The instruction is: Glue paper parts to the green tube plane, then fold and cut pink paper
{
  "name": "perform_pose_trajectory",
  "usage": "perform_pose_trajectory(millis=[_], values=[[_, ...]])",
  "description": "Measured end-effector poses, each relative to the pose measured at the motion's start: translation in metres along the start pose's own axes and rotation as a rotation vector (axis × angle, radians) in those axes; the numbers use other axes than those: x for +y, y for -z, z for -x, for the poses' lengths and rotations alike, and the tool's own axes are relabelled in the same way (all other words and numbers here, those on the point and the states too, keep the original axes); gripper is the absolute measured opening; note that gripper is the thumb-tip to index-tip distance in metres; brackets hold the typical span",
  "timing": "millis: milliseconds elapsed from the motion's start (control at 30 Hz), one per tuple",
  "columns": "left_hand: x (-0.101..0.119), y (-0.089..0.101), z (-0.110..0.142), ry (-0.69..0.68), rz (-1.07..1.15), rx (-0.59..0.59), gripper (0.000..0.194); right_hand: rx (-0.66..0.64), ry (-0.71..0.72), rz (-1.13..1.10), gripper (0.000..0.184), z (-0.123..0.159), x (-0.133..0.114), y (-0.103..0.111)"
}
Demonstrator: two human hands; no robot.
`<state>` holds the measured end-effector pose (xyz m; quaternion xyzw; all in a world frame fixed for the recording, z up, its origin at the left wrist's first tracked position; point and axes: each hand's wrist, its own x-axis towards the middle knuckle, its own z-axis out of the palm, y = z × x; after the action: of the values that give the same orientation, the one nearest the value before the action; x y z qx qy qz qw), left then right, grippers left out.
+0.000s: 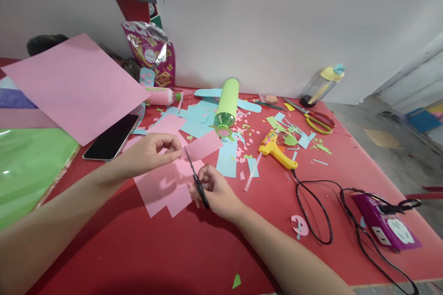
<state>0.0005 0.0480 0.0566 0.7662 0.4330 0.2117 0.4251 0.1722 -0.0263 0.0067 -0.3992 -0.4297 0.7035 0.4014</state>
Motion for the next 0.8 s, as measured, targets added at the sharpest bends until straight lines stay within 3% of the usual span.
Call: perform_pose_trajectory(millis=[533, 800], values=[[0.0030, 0.0035, -0.0004, 0.010, -0.009, -0.014, 0.014, 0.033, -0.012, -0.007, 0.029, -0.0008, -0.0007, 0.0008], [0.0040, 0.0035, 0.0006, 0.020, 0.011, 0.056, 0.017, 0.064, 0.004, 0.024, 0.028, -0.0037, 0.0032, 0.0025]])
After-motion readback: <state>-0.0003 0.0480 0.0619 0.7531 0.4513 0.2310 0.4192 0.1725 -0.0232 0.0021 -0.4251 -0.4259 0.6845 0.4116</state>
